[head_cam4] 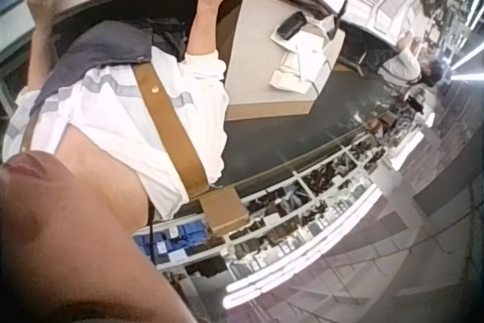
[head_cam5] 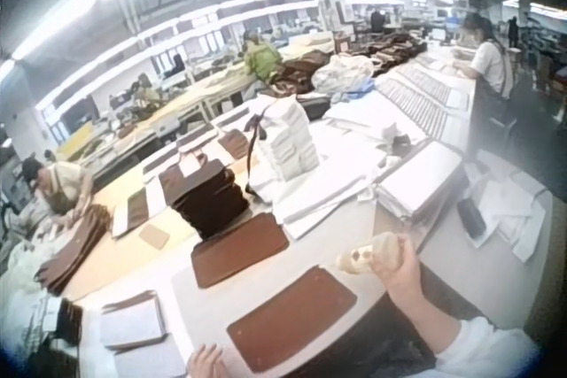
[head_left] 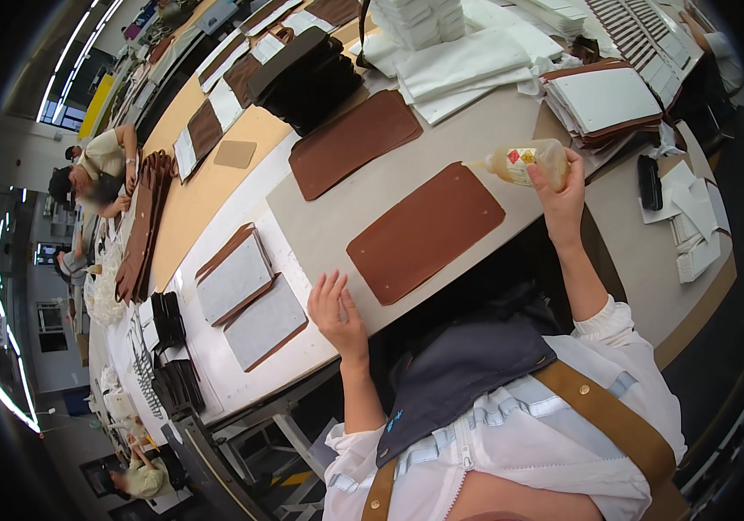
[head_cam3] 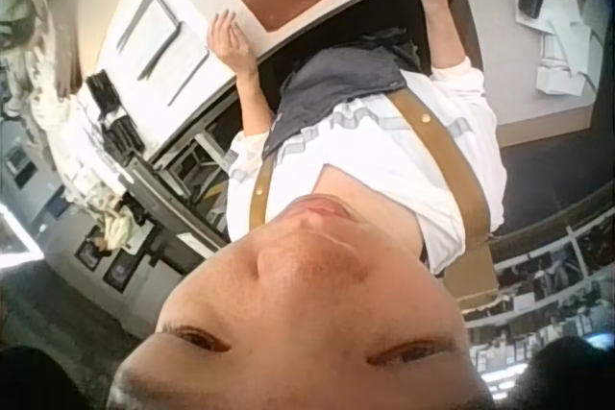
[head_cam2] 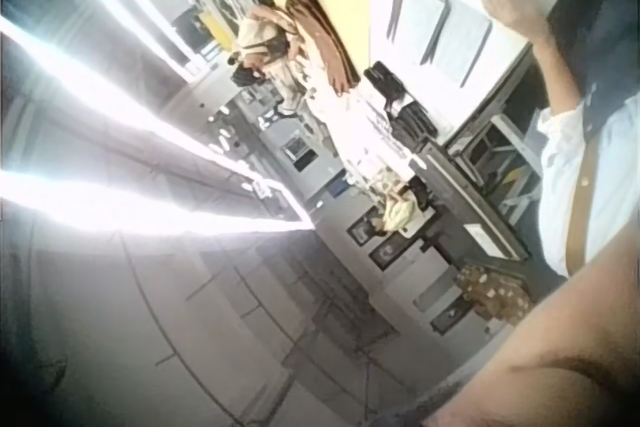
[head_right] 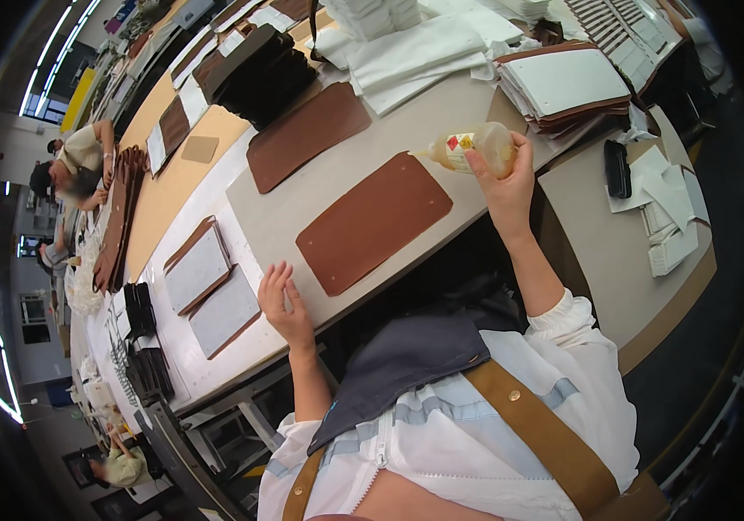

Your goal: The person repeatedly applies glue to brown rectangular pieces and adheres white fabric pieces to them. The person smooths each assembly and stacks the finished units on the table.

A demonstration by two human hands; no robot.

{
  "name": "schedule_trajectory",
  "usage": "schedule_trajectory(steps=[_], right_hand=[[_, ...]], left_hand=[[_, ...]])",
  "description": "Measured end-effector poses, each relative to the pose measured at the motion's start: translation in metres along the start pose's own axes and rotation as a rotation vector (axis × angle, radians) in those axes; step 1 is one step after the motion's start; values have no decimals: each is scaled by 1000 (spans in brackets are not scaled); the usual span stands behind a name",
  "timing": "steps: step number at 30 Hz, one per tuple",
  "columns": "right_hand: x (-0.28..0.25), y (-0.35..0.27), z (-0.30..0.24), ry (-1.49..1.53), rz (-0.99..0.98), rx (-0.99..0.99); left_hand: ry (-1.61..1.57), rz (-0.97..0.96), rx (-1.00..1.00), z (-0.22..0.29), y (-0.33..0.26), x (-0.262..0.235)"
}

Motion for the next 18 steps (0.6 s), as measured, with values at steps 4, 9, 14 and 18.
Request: schedule_trajectory(steps=[4,9,14,18], right_hand=[[-1,0,7,-30,28,-3],[1,-3,5,-60,49,-32],[2,-5,1,-75,51,-54],[4,-6,-1,-85,40,-82]], left_hand=[[44,162,-78,-13,-9,-14],[61,227,-55,-10,-12,-18],[-44,269,-160,-21,-15,-21],[-97,264,-181,-25,-17,-22]])
Point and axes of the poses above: each hand's wrist, its own y-axis towards the middle knuckle, its own x-axis out of the palm, z = x × y, the point moved 6 cm from there along y, towards the middle knuckle, and after that the axes turned 14 degrees about z, right-handed, at the moved point
